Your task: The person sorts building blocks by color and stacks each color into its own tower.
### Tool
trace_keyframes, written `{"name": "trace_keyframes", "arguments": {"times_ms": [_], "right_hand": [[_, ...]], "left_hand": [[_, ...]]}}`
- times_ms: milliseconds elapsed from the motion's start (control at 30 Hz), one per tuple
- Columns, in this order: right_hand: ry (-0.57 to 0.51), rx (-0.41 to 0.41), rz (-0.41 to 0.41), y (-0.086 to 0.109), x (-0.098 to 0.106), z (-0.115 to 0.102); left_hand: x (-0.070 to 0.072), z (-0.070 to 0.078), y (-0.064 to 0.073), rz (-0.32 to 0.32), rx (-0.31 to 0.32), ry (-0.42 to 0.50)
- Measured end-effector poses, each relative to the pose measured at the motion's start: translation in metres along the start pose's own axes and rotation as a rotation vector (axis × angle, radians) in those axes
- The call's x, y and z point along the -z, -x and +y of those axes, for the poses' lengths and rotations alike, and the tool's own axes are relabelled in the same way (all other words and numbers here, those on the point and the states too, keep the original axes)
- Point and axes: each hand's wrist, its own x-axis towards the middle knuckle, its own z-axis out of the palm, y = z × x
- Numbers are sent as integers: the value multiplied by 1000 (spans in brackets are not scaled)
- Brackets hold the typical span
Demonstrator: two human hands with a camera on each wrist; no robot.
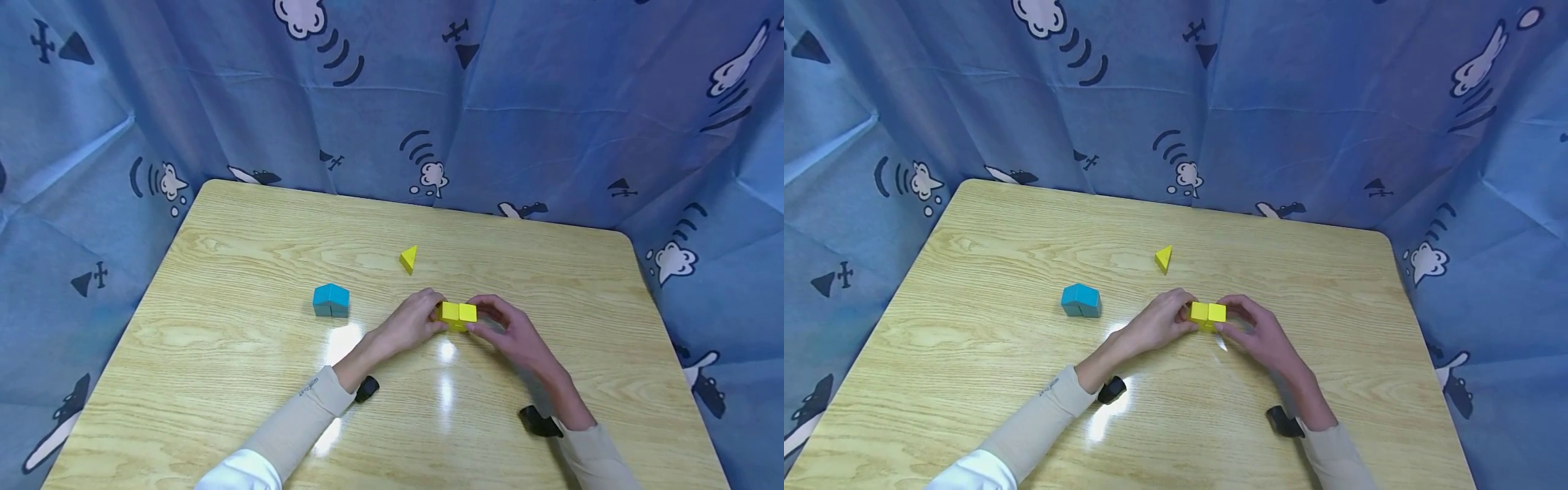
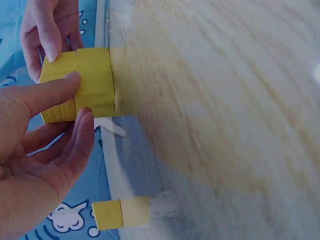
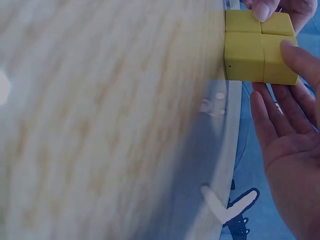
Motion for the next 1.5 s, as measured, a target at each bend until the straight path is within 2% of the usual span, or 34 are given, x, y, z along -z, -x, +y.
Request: {"name": "trace_keyframes", "arguments": {"times_ms": [333, 800, 1100, 1500], "right_hand": [[82, -23, -15, -3, -1, -3], [65, -58, -41, -4, 0, -6], [117, -50, -56, -6, 1, -7], [206, 15, -70, -33, 18, -19]], "left_hand": [[-3, -2, -2, 20, -2, -6], [-1, -1, 0, 13, -21, -20], [-1, -1, 0, 12, -24, -31], [-1, -1, -1, 15, -27, -46]]}}
